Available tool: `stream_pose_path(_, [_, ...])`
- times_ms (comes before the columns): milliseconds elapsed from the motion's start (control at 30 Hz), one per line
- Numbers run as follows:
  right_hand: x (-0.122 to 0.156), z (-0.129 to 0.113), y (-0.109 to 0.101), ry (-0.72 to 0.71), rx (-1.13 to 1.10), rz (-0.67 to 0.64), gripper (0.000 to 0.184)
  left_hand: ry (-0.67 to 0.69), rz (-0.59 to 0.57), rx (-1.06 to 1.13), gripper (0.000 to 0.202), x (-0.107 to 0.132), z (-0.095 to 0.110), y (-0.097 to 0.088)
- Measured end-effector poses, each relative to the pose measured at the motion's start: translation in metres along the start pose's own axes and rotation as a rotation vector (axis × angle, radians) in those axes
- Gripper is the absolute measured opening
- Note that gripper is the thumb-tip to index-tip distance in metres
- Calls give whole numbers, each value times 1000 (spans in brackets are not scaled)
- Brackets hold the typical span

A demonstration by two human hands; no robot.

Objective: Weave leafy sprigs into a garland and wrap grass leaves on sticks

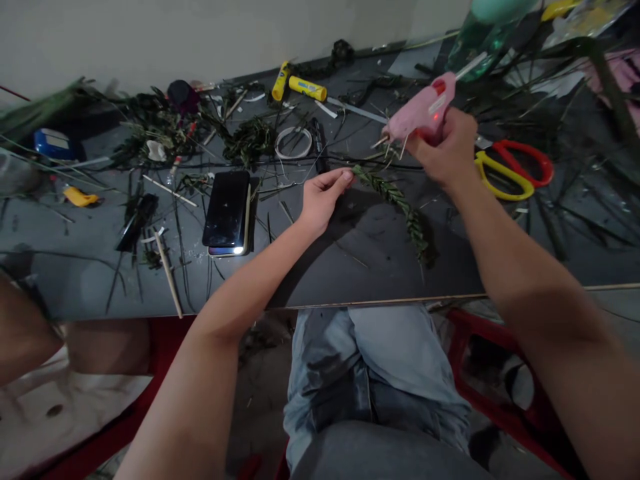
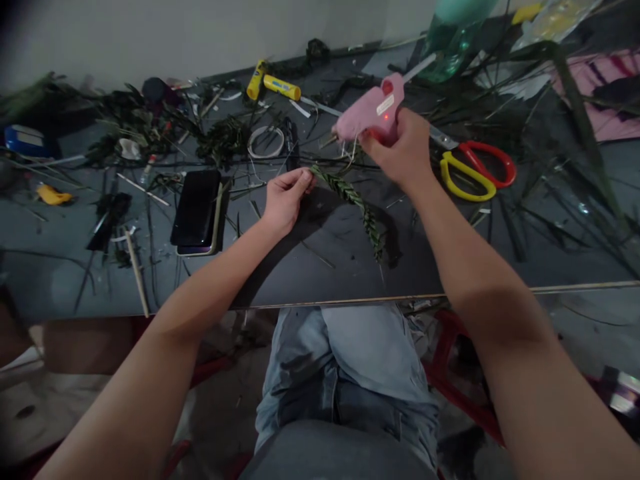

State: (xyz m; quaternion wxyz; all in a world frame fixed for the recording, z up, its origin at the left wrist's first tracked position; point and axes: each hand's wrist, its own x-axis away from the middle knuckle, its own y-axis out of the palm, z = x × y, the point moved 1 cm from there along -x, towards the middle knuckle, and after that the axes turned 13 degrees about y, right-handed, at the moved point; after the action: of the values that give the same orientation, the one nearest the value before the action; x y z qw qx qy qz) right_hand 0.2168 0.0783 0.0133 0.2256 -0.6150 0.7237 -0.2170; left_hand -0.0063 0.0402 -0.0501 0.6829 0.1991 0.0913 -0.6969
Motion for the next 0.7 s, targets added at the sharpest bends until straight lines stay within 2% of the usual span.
stream_pose_path(67, [4,5,2,-64,109,131,31,10,5,-6,29,0,-1,0])
stream_pose_path(100, [5,6,4,-75,137,150,28,5,6,-9,27,0,-1,0])
stream_pose_path(300, [7,3,4,-57,231,111,26,-41,23,-17,18,0,0,0])
stream_pose_path(500, [10,-1,2,-41,309,103,32,-43,-6,-41,23,-1,2,1])
stream_pose_path(600, [10,-1,3,-83,296,107,31,-15,-9,-43,27,-1,2,0])
stream_pose_path(700, [10,0,3,-66,296,121,31,-19,-2,-45,27,-1,1,0])
